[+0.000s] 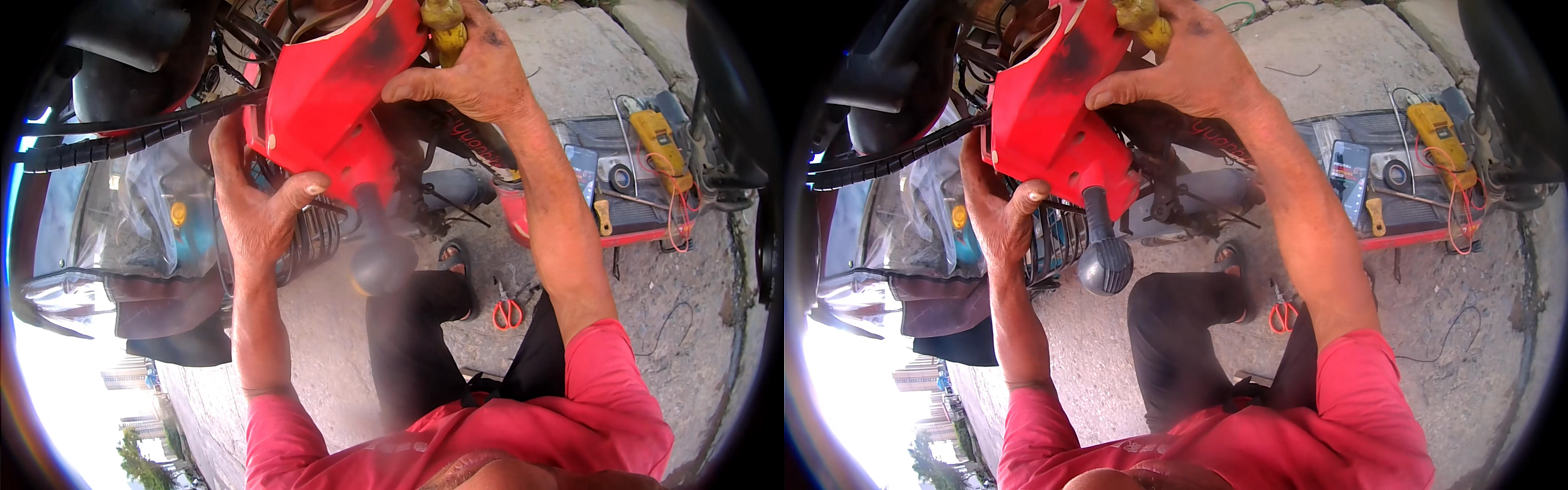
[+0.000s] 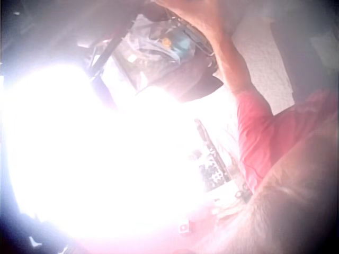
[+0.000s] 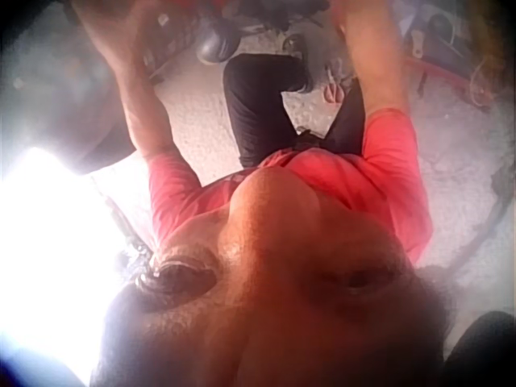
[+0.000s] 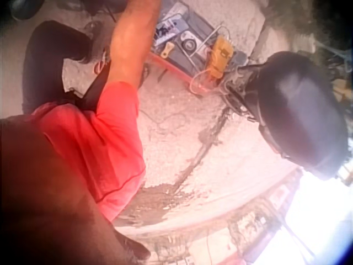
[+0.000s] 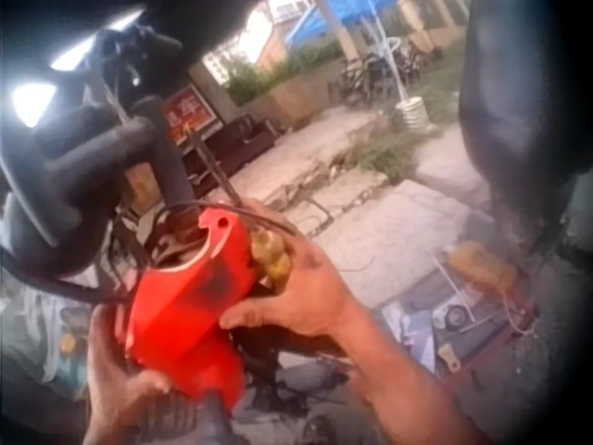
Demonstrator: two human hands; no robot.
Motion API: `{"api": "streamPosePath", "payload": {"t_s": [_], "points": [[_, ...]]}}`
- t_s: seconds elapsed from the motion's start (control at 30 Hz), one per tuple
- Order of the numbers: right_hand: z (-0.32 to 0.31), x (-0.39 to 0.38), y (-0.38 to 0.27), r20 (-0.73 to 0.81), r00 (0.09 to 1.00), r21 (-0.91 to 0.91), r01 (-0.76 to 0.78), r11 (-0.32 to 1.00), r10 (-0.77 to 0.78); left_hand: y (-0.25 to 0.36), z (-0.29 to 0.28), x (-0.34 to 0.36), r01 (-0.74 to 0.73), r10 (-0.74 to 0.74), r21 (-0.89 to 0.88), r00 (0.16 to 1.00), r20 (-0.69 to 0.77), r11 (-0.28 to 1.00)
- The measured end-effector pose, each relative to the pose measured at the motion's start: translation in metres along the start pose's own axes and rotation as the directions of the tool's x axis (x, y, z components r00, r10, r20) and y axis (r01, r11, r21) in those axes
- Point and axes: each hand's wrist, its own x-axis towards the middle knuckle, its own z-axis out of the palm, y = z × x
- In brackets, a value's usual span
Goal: The person removes and reattaches the front plastic fairing of a red scooter using a screwdriver, handling a turn signal housing and inserting a screw.
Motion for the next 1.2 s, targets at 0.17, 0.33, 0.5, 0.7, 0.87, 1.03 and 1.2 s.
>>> {"api": "streamPosePath", "payload": {"t_s": [0.17, 0.33, 0.5, 0.7, 0.87, 1.03, 1.2], "points": [[0.002, -0.001, -0.003, -0.011, 0.999, 0.054, -0.046, 0.997, 0.047, -0.001, -0.001, 0.005, -0.026, 0.025, 0.017, 0.999, 0.036, 1.0], [0.002, -0.005, 0.002, -0.034, 0.999, 0.104, -0.034, 0.994, 0.038, -0.002, -0.011, 0.008, -0.055, 0.045, 0.26, 0.998, 0.044, 0.964], [0.003, -0.001, 0.006, -0.012, 0.999, 0.174, 0.033, 0.984, -0.031, 0.034, -0.009, -0.019, -0.265, 0.338, 0.51, 0.94, -0.053, 0.818], [0.005, -0.002, -0.003, -0.019, 0.999, 0.199, -0.031, 0.979, 0.035, 0.081, 0.02, 0.012, -0.595, 0.625, 0.462, 0.773, 0.108, 0.657], [0.006, -0.006, -0.008, -0.142, 0.987, -0.21, 0.044, 0.977, -0.076, 0.095, 0.033, 0.043, -0.521, 0.528, 0.683, 0.818, 0.229, 0.511], [0.007, -0.008, -0.004, -0.126, 0.992, -0.082, -0.043, 0.996, 0.032, 0.096, 0.036, 0.046, -0.491, 0.502, 0.702, 0.837, 0.215, 0.517], [0.001, -0.005, 0.003, -0.084, 0.996, -0.095, -0.022, 0.995, 0.014, 0.094, 0.042, 0.047, -0.469, 0.493, 0.631, 0.856, 0.153, 0.618]]}}
